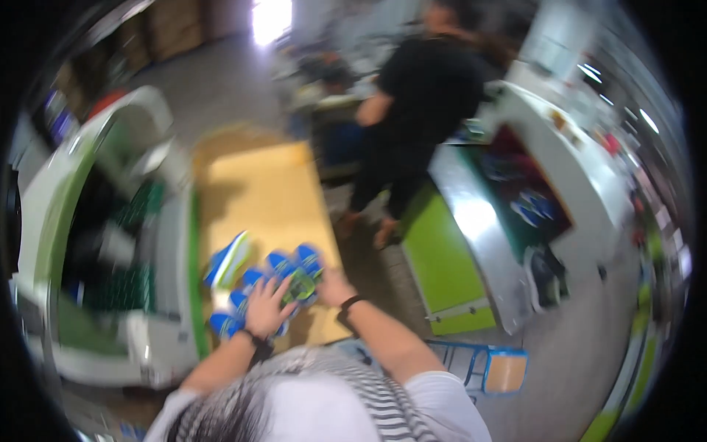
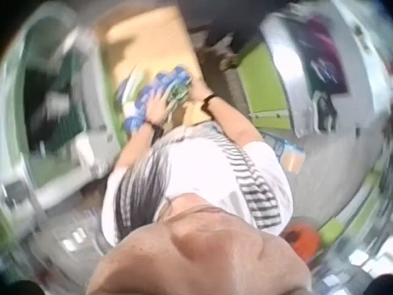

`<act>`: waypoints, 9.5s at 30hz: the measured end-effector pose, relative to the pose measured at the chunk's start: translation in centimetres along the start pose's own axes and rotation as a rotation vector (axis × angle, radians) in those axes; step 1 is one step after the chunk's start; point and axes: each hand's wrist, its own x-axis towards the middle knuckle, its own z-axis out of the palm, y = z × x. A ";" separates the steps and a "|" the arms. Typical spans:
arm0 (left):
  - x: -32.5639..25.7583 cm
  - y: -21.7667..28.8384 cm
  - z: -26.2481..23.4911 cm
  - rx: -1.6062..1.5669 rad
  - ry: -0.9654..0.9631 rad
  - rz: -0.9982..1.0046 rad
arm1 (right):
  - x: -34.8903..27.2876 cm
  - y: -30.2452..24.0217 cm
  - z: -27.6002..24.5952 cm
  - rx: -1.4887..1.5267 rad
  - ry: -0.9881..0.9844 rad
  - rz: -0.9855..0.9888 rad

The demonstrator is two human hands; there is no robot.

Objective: The recorder is picking up blue shoes from a conveyor belt and workstation table, pairing them, and organizing them for the next stage of manufacturing.

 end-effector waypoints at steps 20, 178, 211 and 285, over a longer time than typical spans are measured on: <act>2.6 -25.3 3.3 -1.149 0.125 -0.752 | 0.0 -0.5 2.1 0.039 -0.016 0.010; -1.2 -16.2 -18.7 -0.282 1.407 -1.180 | 22.9 -40.9 6.8 0.197 -0.129 -1.153; 11.0 -15.6 3.7 -0.772 0.440 -0.996 | 0.0 -1.4 3.8 0.149 -0.142 -0.247; 23.3 -10.5 5.9 -1.522 0.062 -0.826 | 0.6 -0.2 4.1 0.245 0.061 -0.041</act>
